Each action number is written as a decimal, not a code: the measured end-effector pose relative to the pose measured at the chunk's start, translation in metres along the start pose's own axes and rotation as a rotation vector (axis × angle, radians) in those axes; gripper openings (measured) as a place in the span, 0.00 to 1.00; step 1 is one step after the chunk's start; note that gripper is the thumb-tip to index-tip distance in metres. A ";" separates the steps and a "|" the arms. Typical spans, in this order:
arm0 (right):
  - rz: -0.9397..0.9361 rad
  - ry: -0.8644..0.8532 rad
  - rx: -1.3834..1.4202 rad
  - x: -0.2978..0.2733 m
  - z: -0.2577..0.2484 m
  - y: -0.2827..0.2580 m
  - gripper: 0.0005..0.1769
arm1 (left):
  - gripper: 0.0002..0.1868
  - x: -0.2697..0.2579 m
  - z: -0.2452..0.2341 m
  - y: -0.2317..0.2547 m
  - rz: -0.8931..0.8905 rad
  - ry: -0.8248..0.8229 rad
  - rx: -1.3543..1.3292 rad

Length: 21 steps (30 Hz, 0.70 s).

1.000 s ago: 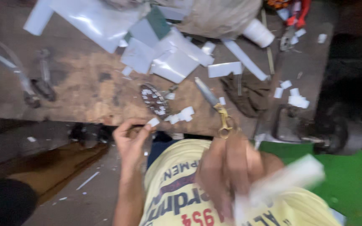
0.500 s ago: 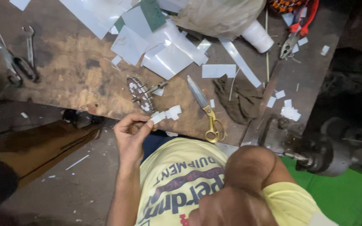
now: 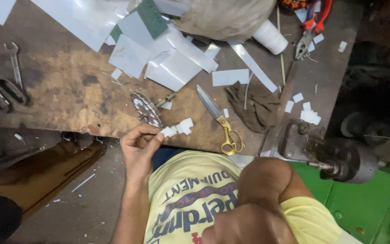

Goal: The person uses a pair of scissors to cut white rectangular sheets into smaller strips and pieces. They repeatedly pick up sheets, cut them, and place the cut pieces onto a circular metal component on the workbench.

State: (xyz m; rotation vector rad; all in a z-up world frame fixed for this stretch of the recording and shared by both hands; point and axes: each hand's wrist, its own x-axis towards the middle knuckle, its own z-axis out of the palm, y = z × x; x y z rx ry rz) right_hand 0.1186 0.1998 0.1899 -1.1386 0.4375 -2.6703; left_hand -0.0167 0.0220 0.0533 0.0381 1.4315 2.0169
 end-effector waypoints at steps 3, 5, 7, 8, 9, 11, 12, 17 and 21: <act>-0.065 0.082 -0.101 -0.004 -0.019 0.000 0.17 | 0.06 0.012 -0.019 0.006 0.000 -0.032 0.032; -0.175 0.262 -0.310 -0.002 -0.047 -0.011 0.12 | 0.06 0.020 -0.034 0.014 -0.050 -0.030 0.030; -0.199 0.720 -0.751 0.007 -0.099 -0.032 0.09 | 0.06 0.037 -0.051 0.025 -0.061 -0.043 0.005; -0.056 1.007 -1.057 0.012 -0.136 -0.045 0.09 | 0.06 0.042 -0.058 0.029 -0.069 -0.054 -0.018; 0.200 1.187 -1.342 0.016 -0.170 -0.054 0.09 | 0.06 0.049 -0.065 0.033 -0.076 -0.065 -0.040; 0.480 1.315 -1.459 0.016 -0.230 -0.054 0.14 | 0.07 0.063 -0.084 0.041 -0.110 -0.078 -0.036; 0.518 1.166 -1.742 0.013 -0.246 -0.056 0.15 | 0.07 0.070 -0.092 0.043 -0.125 -0.081 -0.037; 0.448 1.233 -2.141 0.030 -0.312 -0.121 0.09 | 0.07 0.099 -0.125 0.043 -0.115 -0.085 -0.035; 0.464 0.888 -2.535 0.059 -0.398 -0.198 0.22 | 0.07 0.109 -0.140 0.039 -0.135 -0.081 -0.025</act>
